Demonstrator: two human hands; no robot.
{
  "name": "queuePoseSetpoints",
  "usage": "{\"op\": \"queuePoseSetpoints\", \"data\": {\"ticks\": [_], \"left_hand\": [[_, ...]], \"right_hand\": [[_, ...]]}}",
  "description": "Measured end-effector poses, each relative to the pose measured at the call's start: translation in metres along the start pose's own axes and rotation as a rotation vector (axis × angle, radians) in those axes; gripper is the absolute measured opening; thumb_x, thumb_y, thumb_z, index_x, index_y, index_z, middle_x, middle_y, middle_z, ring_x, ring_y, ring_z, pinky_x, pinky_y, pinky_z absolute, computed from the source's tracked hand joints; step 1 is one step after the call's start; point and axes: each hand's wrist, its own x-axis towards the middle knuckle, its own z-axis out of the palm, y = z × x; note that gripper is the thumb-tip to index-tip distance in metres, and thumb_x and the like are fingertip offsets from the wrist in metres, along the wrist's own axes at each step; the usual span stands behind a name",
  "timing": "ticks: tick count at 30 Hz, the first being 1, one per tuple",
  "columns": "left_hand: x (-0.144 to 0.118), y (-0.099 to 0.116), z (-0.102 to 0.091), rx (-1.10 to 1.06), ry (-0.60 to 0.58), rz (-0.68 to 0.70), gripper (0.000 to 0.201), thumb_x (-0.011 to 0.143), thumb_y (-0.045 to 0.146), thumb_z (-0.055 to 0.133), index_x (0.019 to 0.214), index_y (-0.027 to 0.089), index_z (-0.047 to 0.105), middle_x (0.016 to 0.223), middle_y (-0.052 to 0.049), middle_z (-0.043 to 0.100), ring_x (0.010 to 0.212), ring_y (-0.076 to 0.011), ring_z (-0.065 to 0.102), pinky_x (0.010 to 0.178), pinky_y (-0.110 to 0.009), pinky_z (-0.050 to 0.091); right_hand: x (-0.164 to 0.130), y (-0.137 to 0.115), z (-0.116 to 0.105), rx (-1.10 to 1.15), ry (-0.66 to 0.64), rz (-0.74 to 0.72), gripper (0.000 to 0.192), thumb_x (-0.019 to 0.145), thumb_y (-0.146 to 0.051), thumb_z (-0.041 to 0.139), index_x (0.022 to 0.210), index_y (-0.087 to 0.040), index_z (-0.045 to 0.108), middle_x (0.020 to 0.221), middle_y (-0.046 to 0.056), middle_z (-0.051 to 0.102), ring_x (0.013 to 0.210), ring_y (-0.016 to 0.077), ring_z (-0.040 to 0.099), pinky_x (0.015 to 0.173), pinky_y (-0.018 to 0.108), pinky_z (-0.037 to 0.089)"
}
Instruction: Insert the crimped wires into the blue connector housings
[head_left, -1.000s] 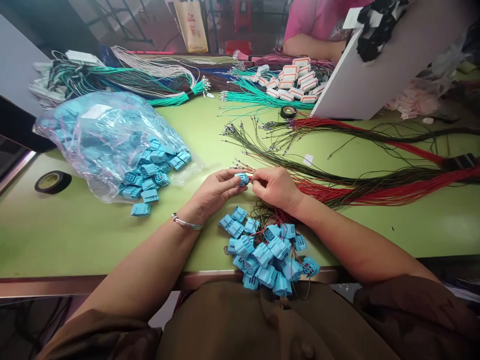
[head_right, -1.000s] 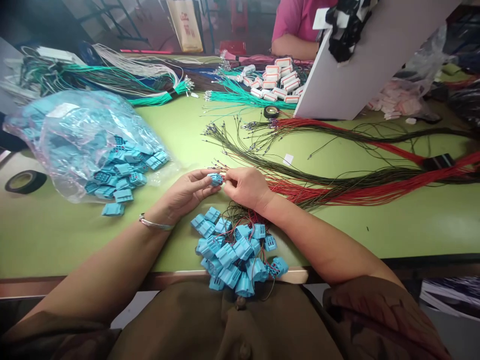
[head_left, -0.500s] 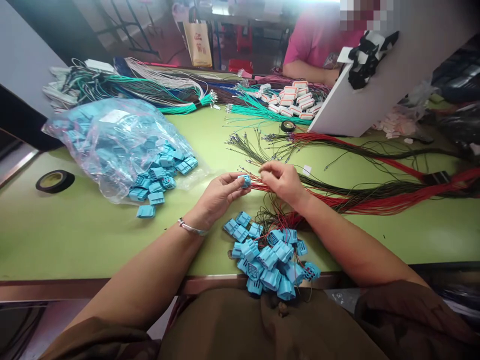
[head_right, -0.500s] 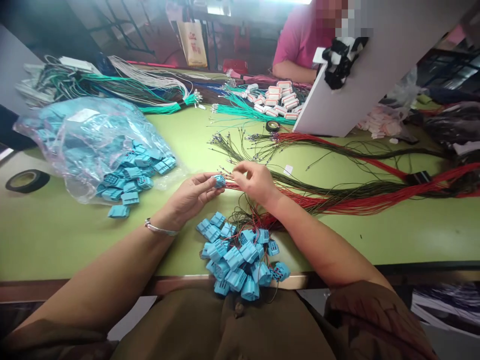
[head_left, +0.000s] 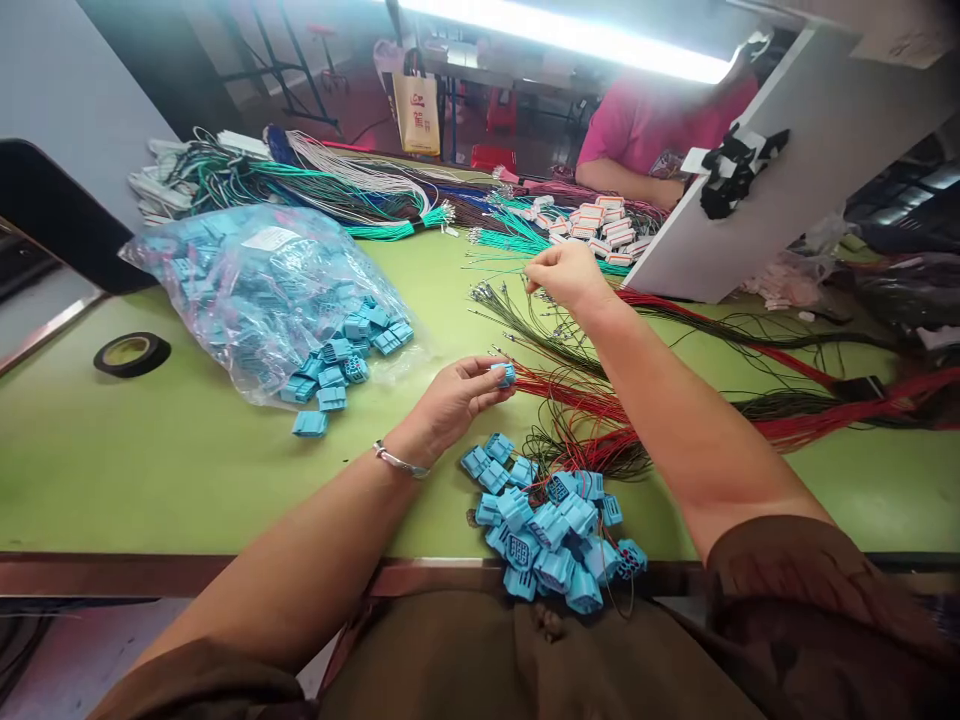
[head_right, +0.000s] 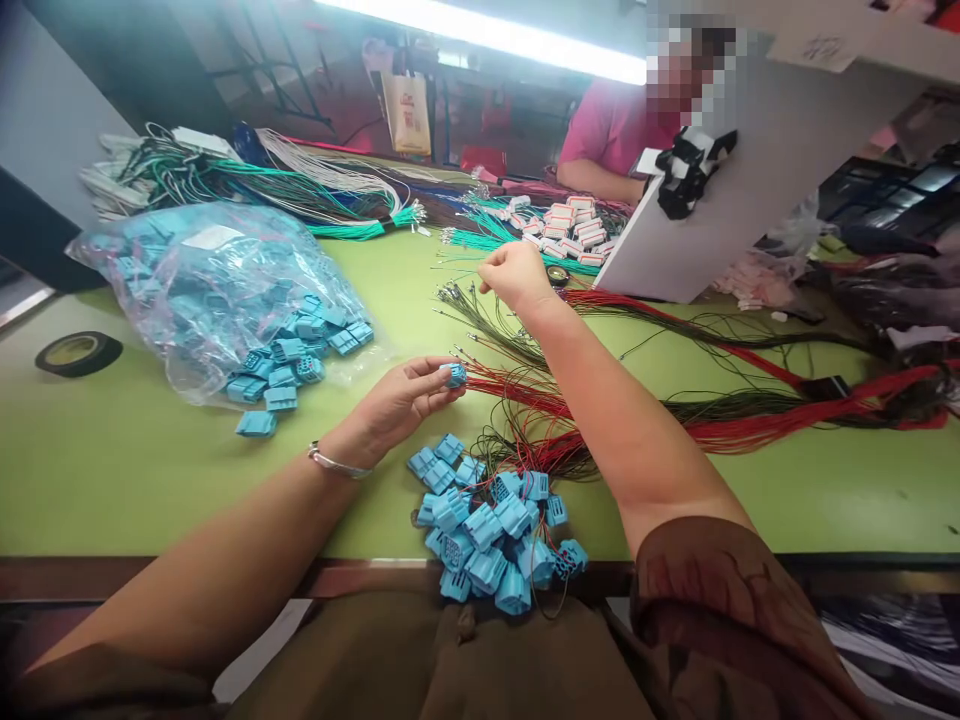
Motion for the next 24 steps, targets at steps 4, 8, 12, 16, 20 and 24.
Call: {"op": "queuePoseSetpoints", "data": {"ticks": [4,8,12,16,20,24], "left_hand": [[0.001,-0.002,-0.001,-0.014,-0.011,-0.003,0.029,0.067,0.021,0.085,0.093,0.011,0.073,0.094,-0.008,0.073,0.084,-0.0140,0.068,0.085,-0.029,0.055],[0.001,-0.002,-0.001,-0.007,-0.042,0.005,0.029,0.069,0.021,0.084,0.094,0.011,0.074,0.094,-0.008,0.073,0.085,-0.0144,0.069,0.085,-0.029,0.054],[0.001,-0.003,-0.001,0.005,-0.051,0.008,0.029,0.071,0.021,0.083,0.097,0.012,0.073,0.094,-0.008,0.074,0.085,-0.0142,0.069,0.087,-0.029,0.054],[0.001,-0.002,-0.001,-0.015,-0.047,-0.026,0.029,0.071,0.017,0.081,0.098,0.010,0.073,0.094,-0.010,0.074,0.083,-0.0140,0.070,0.083,-0.027,0.055],[0.003,-0.002,-0.001,-0.039,-0.019,-0.064,0.023,0.076,0.013,0.074,0.099,0.010,0.073,0.091,-0.010,0.075,0.080,-0.0137,0.070,0.082,-0.026,0.057],[0.006,-0.005,-0.004,-0.029,-0.045,-0.068,0.023,0.079,0.012,0.070,0.102,0.009,0.073,0.099,-0.011,0.075,0.083,-0.0138,0.071,0.081,-0.023,0.058]], "right_hand": [[-0.009,-0.026,0.004,0.181,-0.040,-0.126,0.018,0.078,-0.027,0.063,0.070,-0.012,0.069,0.055,0.002,0.059,0.048,0.0066,0.046,0.050,0.025,0.047],[-0.054,-0.060,-0.003,0.240,-0.137,-0.190,0.019,0.083,-0.028,0.062,0.074,-0.013,0.071,0.059,0.001,0.059,0.054,0.0070,0.050,0.051,0.024,0.046],[-0.101,-0.068,-0.015,0.304,-0.172,-0.252,0.025,0.088,-0.035,0.061,0.084,-0.014,0.073,0.068,0.002,0.062,0.066,0.0108,0.058,0.058,0.026,0.052],[-0.124,-0.034,-0.013,0.229,-0.067,-0.296,0.022,0.090,-0.034,0.059,0.091,-0.018,0.074,0.085,0.005,0.066,0.078,0.0143,0.061,0.071,0.031,0.055],[-0.137,0.006,-0.010,-0.044,0.047,-0.445,0.018,0.090,-0.020,0.057,0.094,-0.019,0.074,0.096,0.007,0.064,0.089,0.0166,0.060,0.081,0.034,0.052],[-0.146,0.018,-0.009,-0.215,0.053,-0.503,0.024,0.094,-0.018,0.049,0.090,-0.018,0.073,0.094,0.009,0.062,0.088,0.0166,0.057,0.076,0.030,0.047]]}}
